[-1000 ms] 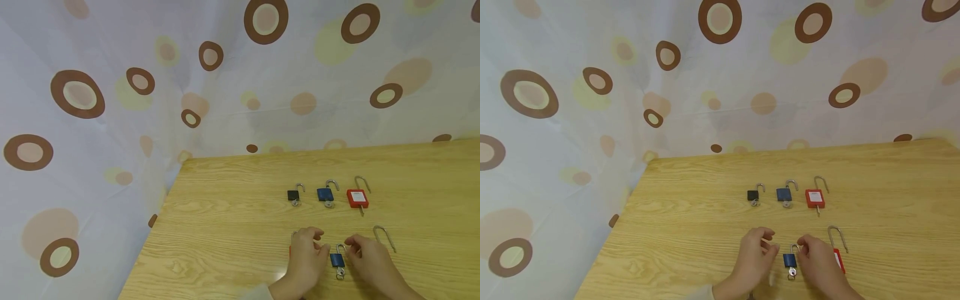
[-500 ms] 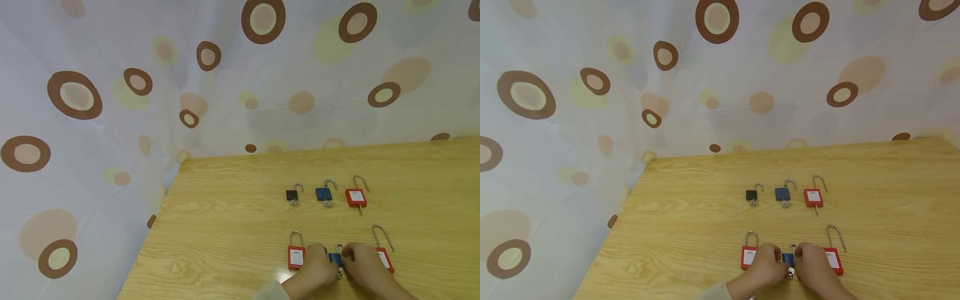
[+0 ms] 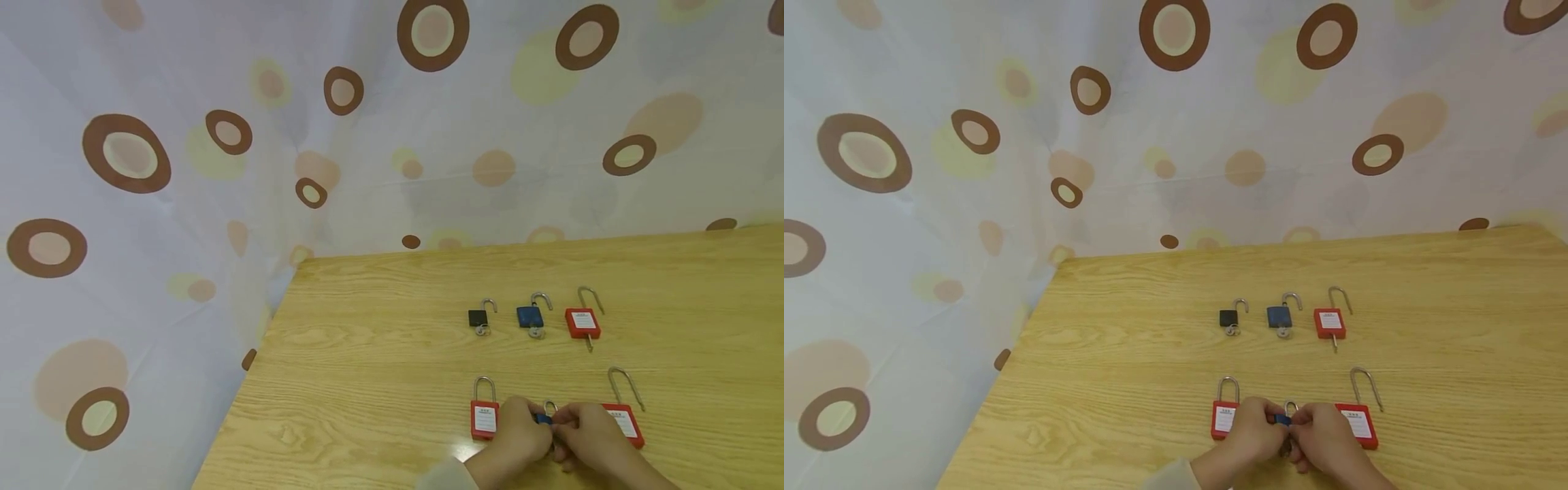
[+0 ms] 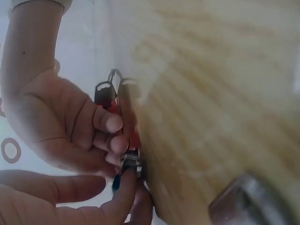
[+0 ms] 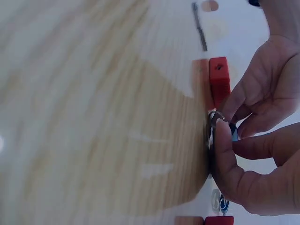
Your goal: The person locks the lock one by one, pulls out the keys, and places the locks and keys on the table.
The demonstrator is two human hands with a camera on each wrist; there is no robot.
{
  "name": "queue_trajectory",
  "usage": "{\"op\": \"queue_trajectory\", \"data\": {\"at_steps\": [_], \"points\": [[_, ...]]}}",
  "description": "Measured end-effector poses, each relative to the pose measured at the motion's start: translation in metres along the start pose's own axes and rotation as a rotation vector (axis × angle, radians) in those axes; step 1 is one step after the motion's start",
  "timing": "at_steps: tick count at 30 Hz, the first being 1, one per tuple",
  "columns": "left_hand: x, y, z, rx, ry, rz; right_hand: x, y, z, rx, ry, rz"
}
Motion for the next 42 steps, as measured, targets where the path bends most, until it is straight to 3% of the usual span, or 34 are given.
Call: {"op": "queue_trajectory", "data": {"at_steps": [4, 10, 12, 16, 20, 27, 34, 42], "points": [[0.004, 0.003, 0.000, -0.030, -0.025, 0.124, -0.003, 0.002, 0.004, 0.040, 0.024, -0.080], [0.000, -0.004, 0.000, -0.090, 0.029, 0.219, 0.005, -0.005, 0.007, 0.094, -0.079, -0.086], [-0.002, -0.006, 0.001, -0.080, 0.035, 0.276, 0.008, -0.009, 0.007, 0.115, -0.114, -0.089], [-0.005, -0.011, 0.004, -0.057, 0.004, 0.406, 0.011, -0.014, 0.009, 0.123, -0.100, -0.138], [-0.006, -0.014, 0.008, -0.023, -0.029, 0.462, 0.014, -0.014, 0.013, 0.078, -0.063, -0.182], [-0.003, -0.014, 0.008, 0.026, -0.082, 0.583, 0.021, -0.012, 0.019, -0.032, -0.044, -0.164], [-0.004, -0.018, 0.010, 0.059, -0.048, 0.595, 0.026, -0.011, 0.026, -0.097, -0.034, -0.147], [-0.003, -0.025, 0.015, 0.157, -0.044, 0.658, 0.034, -0.012, 0.034, -0.071, -0.070, -0.140]]}}
Point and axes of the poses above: each hand's wrist, its own z-axis away from the middle knuckle, its own y-axis out of the palm, x = y × z, the point moved 6 cm from there along -z, towards the middle knuckle, and after that the axes turned 8 degrees about -z, right-handed, at the moved point
